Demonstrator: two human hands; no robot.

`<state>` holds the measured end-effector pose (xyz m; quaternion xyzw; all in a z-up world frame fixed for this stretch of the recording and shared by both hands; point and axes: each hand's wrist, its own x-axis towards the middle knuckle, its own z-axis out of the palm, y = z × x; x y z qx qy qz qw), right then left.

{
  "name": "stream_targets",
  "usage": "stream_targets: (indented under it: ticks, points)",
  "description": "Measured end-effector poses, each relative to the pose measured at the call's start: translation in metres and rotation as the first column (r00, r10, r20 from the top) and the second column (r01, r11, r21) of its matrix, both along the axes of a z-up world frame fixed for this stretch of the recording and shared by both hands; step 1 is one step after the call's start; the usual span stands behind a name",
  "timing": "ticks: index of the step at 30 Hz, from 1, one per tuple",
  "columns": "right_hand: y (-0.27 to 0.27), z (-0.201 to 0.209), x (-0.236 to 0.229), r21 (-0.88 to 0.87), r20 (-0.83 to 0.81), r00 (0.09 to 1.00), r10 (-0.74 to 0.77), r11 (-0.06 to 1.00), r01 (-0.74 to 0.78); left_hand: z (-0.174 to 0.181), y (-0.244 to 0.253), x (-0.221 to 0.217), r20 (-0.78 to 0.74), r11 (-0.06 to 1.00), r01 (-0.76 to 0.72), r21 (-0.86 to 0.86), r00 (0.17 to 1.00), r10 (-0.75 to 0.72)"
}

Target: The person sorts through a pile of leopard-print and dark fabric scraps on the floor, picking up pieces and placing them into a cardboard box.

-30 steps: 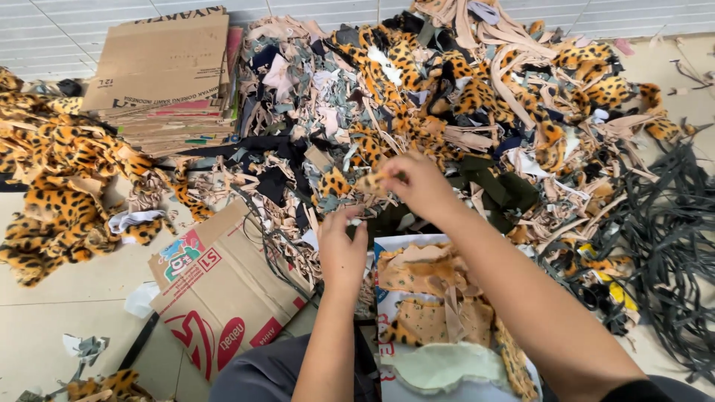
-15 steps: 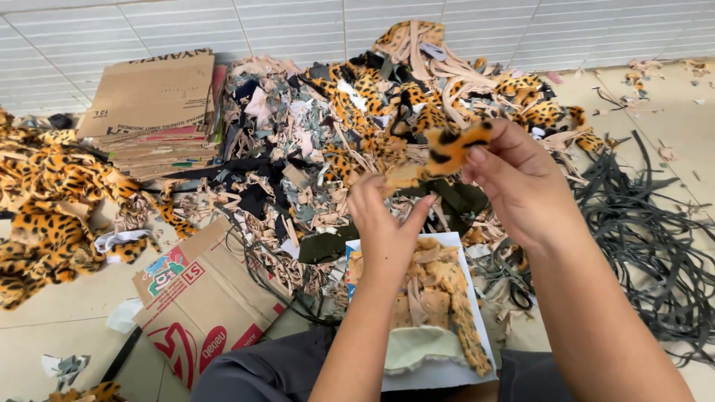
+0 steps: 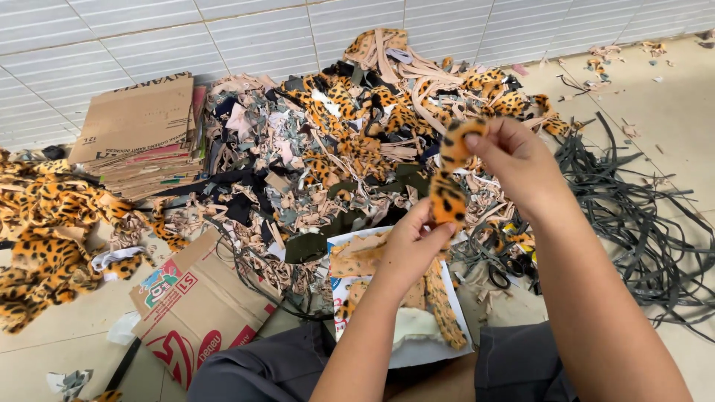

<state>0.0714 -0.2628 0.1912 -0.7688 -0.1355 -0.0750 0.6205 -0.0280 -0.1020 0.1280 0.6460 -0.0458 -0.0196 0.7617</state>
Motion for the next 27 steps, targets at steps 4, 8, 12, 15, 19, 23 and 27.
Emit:
stream_targets:
  ticks: [4,8,12,15,19,23,27]
  points:
    - [-0.014,-0.021,-0.012,-0.254,-0.083,0.994,-0.077,0.966,0.054,0.021,0.006,-0.017,-0.013,0.987,0.133,-0.094,0.991,-0.135]
    - [-0.006,-0.003,-0.040,-0.308,-0.231,0.972,-0.032,0.951,-0.042,0.018,0.007,-0.016,0.014,0.971,0.193,-0.143,0.981,-0.193]
    - [-0.005,-0.010,-0.055,-0.147,-0.303,0.933,0.196,0.957,-0.249,0.010,0.018,-0.023,-0.051,0.987,0.157,0.036,0.987,-0.155]
    - [0.005,-0.003,-0.057,-0.179,-0.266,0.939,0.217,0.946,-0.269,-0.022,0.027,-0.012,-0.016,0.997,0.065,0.043,0.998,-0.065]
    - [0.028,-0.005,-0.058,-0.255,-0.366,0.904,0.219,0.911,-0.324,-0.020,0.043,-0.011,0.048,0.996,0.088,0.032,0.995,-0.089]
    - [0.044,-0.034,-0.051,-0.127,-0.324,0.902,0.287,0.931,-0.342,-0.043,0.063,-0.005,0.054,0.979,0.172,-0.111,0.985,-0.167]
    - [0.032,-0.053,-0.043,-0.193,-0.326,0.930,0.167,0.952,-0.238,-0.050,0.097,-0.014,-0.110,0.976,0.154,0.157,0.984,-0.137]
